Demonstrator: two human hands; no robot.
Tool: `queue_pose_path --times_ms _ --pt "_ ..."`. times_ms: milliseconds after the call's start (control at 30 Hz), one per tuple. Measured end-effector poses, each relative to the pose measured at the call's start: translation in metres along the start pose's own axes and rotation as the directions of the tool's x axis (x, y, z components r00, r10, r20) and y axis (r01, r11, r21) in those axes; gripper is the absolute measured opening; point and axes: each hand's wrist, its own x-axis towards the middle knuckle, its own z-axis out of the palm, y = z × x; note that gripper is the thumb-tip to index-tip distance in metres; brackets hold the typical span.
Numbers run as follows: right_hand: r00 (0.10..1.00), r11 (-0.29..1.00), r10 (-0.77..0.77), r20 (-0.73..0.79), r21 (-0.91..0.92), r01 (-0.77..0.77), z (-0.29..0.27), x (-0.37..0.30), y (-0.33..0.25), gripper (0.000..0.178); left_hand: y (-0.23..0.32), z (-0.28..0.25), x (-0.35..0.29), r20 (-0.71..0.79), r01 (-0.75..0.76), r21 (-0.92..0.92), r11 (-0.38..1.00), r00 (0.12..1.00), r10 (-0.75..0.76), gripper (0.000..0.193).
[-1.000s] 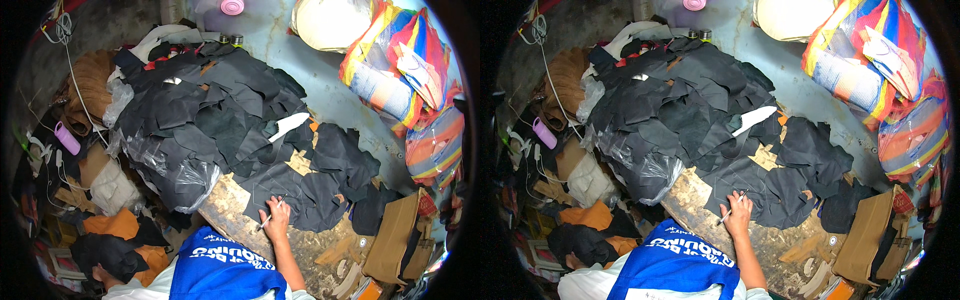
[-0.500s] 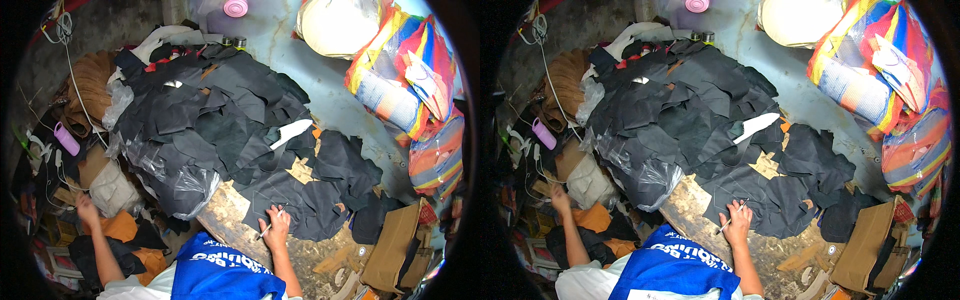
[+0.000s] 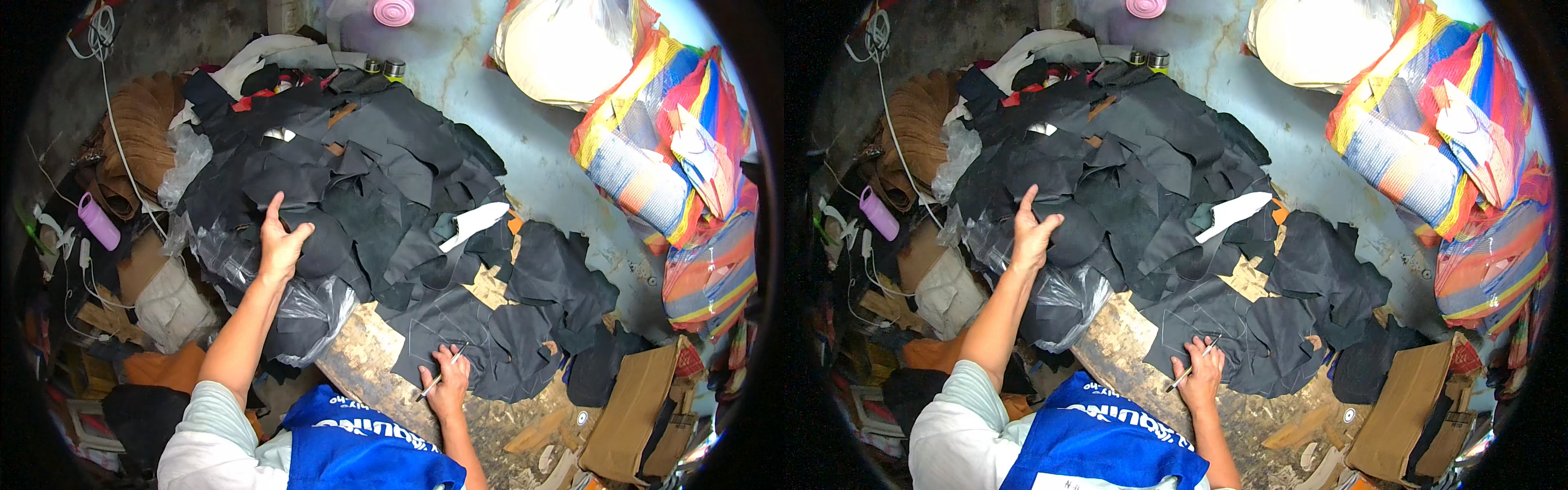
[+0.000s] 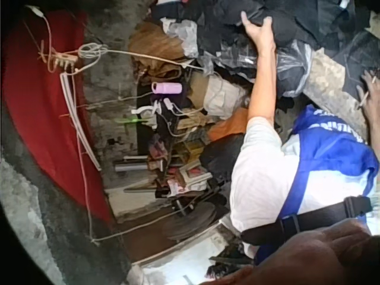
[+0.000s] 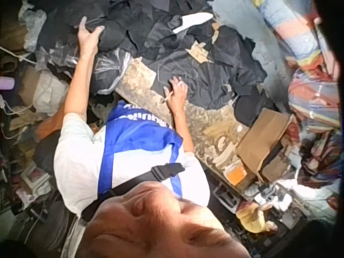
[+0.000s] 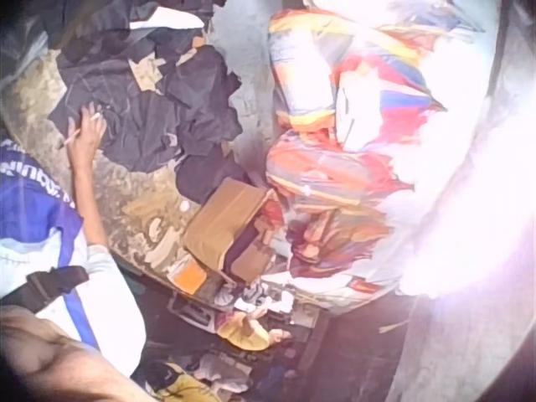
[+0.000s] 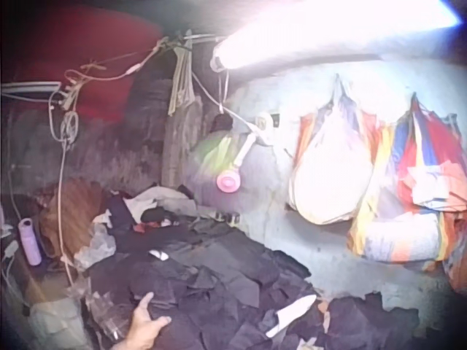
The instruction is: The person lays out black fabric pieces on a work table, places cardboard templates on the fabric, and uses a white marking pen to trace the template outlines onto the fabric. The person repeatedly repositions templates and fabric pieces to mark multiple sections.
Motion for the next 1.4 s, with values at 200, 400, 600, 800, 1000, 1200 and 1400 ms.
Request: queue_pose_path --times_ms 200,400,600,800,1000,1200,1400 --pt "0.946 0.696 0.196 0.258 0.643 -0.32 -0.006 0.028 -0.025 0.046 0.098 0.017 -0.018 0.626 0.301 -0.376 0.877 0.78 0.001 0.091" --pt "0.826 -0.494 -0.36 0.435 0.662 -0.564 -0.005 0.084 -0.059 0.099 0.1 0.042 -0.057 0.916 0.756 -0.369 0.54 0.394 0.075 0.091" --pt "0.965 -0.527 -0.058 0.254 0.813 -0.246 -0.052 0.14 -0.086 0.073 0.097 0.048 -0.059 0.934 0.836 -0.356 0.418 0.332 0.131 0.092" --pt "0.992 -0.376 -0.006 -0.124 0.92 0.113 -0.105 0.141 -0.104 0.06 0.102 0.054 -0.044 0.907 0.779 -0.419 0.467 0.377 0.185 0.088" --pt "0.92 0.309 0.356 -0.162 0.95 0.048 -0.041 0.089 -0.054 0.064 0.019 0.013 -0.085 0.633 0.796 -0.597 0.094 0.54 -0.555 0.093" --pt "0.701 0.292 0.687 0.193 0.81 -0.509 0.017 0.022 0.002 0.065 -0.017 -0.033 -0.164 0.724 0.899 -0.276 0.339 0.427 -0.542 0.089" --pt "0.869 0.872 0.487 -0.091 0.107 -0.478 0.026 0.066 0.025 0.058 -0.003 -0.034 -0.146 0.553 0.102 0.694 0.712 0.558 -0.619 0.093"
